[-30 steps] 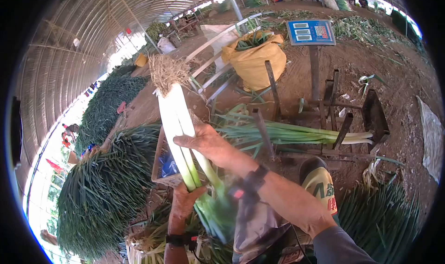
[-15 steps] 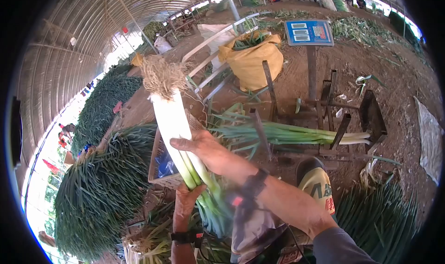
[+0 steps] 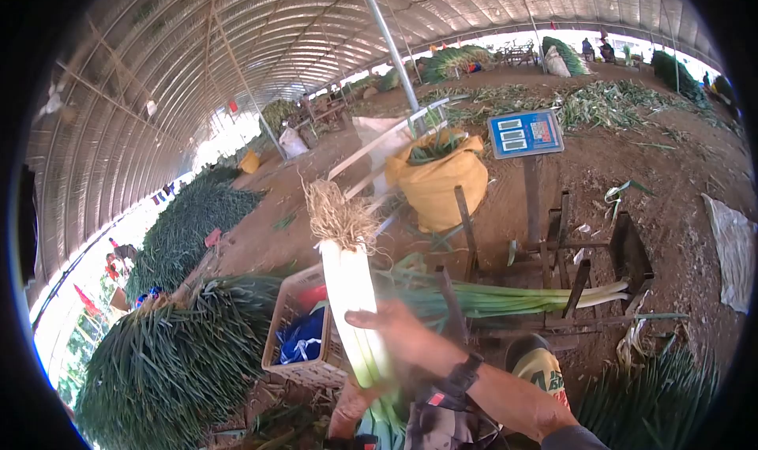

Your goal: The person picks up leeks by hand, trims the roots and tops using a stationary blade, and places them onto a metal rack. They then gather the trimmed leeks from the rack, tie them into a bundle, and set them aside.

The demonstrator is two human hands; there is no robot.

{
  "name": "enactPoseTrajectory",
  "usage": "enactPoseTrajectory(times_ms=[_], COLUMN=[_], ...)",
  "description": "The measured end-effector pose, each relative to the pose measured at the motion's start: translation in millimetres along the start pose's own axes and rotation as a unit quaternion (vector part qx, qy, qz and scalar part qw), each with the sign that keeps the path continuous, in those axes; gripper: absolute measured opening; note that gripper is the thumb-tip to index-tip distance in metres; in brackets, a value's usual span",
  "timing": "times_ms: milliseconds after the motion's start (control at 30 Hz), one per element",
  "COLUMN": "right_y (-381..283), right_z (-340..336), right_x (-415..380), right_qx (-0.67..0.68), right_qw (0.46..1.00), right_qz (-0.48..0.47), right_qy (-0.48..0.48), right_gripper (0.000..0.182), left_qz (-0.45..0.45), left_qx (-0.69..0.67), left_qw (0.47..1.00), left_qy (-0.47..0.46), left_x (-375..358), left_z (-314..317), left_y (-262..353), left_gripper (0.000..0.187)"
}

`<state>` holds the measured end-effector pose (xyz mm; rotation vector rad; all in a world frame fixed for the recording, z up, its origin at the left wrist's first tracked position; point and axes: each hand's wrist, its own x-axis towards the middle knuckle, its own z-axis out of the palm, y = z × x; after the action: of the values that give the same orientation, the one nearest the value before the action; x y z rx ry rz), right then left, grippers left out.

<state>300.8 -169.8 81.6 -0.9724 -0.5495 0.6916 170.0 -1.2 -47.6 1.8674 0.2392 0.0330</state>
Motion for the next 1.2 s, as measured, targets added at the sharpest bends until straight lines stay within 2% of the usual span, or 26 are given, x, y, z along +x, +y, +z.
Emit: enactPoseTrajectory(times_ms=[133, 200, 267, 300, 333, 367, 400, 433, 500, 533, 567, 633, 700, 733, 767, 833, 867, 967, 1000, 1067, 1167, 1200], right_y=[7.4, 13.6, -31.2, -44.1, -52.7, -63.8, -75.5, -82.1, -91.7, -92.7, -94.4, -98.3, -106.1, -116.7, -127.4, -145.9, -155.6, -184.6, -193.9, -208.3, -198.3, -191.0], right_z=[-24.8, -54.7, -46.9, -52.2, -62.0, -67.7, -73.1, -81.8, -104.2, -117.7, -132.1, -166.0, -199.8, -209.7, -218.6, -237.8, -247.9, -272.0, -280.0, -298.1, -360.8, -385.7], right_x=[-4.5, -5.0, -28.0, -34.2, -43.4, -52.0, -60.3, -69.4, -91.5, -103.0, -115.9, -143.2, -168.8, -179.6, -187.7, -198.4, -203.3, -202.4, -198.3, -182.1, -153.0, -148.9], right_qx=[-0.076, -0.262, -0.517, -0.572, -0.622, -0.634, -0.645, -0.639, -0.629, -0.639, -0.645, -0.645, -0.614, -0.585, -0.555, -0.537, -0.528, -0.613, -0.676, -0.787, -0.874, -0.879], right_qw=[0.997, 0.965, 0.855, 0.812, 0.761, 0.741, 0.717, 0.725, 0.739, 0.709, 0.72, 0.742, 0.76, 0.774, 0.784, 0.773, 0.764, 0.692, 0.636, 0.515, 0.408, 0.422], right_qz=[-0.024, -0.031, -0.038, -0.109, -0.177, -0.222, -0.265, -0.257, -0.24, -0.297, -0.255, -0.175, -0.156, -0.148, -0.141, -0.155, -0.162, -0.207, -0.219, -0.233, -0.184, -0.146], right_qy=[0.022, 0.004, -0.011, -0.026, -0.038, -0.028, -0.016, -0.014, -0.005, -0.004, 0.018, 0.054, 0.145, 0.192, 0.239, 0.301, 0.333, 0.319, 0.301, 0.246, 0.191, 0.169], right_gripper=[0.057, 0.051, 0.048, 0.046, 0.045, 0.043, 0.042, 0.036, 0.027, 0.028, 0.028, 0.029, 0.025, 0.025, 0.026, 0.026, 0.027, 0.043, 0.05, 0.065, 0.076, 0.077], left_qz=[0.062, -0.011, -0.026, 0.039, -0.014, -0.067, -0.04, -0.01, 0.063, 0.068, 0.074, 0.147, 0.091, 0.051, 0.114, 0.239, 0.234, 0.324, 0.395, 0.444, 0.495, 0.509], left_qx=[-0.032, 0.027, -0.043, -0.008, 0.026, 0.062, 0.092, 0.121, 0.158, 0.19, 0.224, 0.309, 0.331, 0.399, 0.456, 0.555, 0.576, 0.662, 0.663, 0.662, 0.648, 0.64], left_qw=[0.997, 0.999, 0.999, 0.999, 0.997, 0.991, 0.987, 0.981, 0.977, 0.97, 0.962, 0.922, 0.916, 0.895, 0.862, 0.776, 0.769, 0.671, 0.632, 0.602, 0.579, 0.575], left_qy=[-0.022, 0.016, 0.012, 0.033, 0.065, 0.094, 0.125, 0.152, 0.129, 0.134, 0.14, 0.182, 0.206, 0.194, 0.191, 0.182, 0.151, 0.076, 0.069, 0.043, 0.005, -0.008], left_x=[-9.3, -6.5, -11.5, -10.2, 0.1, 10.2, 18.0, 29.6, 46.3, 54.1, 64.3, 93.1, 105.5, 112.5, 133.3, 181.1, 197.7, 248.4, 267.8, 296.0, 334.1, 344.7], left_z=[12.5, 10.7, 6.6, 4.5, -1.2, -8.1, -14.9, -21.6, -41.6, -49.0, -55.0, -58.9, -31.9, -12.0, -7.1, 4.3, 21.8, 92.7, 118.2, 171.5, 241.2, 262.9], left_y=[43.2, 54.0, 79.1, 96.6, 99.6, 101.2, 107.4, 115.3, 148.4, 169.0, 186.7, 210.6, 254.8, 281.7, 276.0, 262.3, 263.1, 264.8, 255.1, 241.0, 212.2, 202.2], left_gripper=[0.038, 0.03, 0.032, 0.03, 0.028, 0.026, 0.023, 0.02, 0.017, 0.016, 0.015, 0.016, 0.019, 0.026, 0.03, 0.039, 0.05, 0.048, 0.046, 0.045, 0.043, 0.043])
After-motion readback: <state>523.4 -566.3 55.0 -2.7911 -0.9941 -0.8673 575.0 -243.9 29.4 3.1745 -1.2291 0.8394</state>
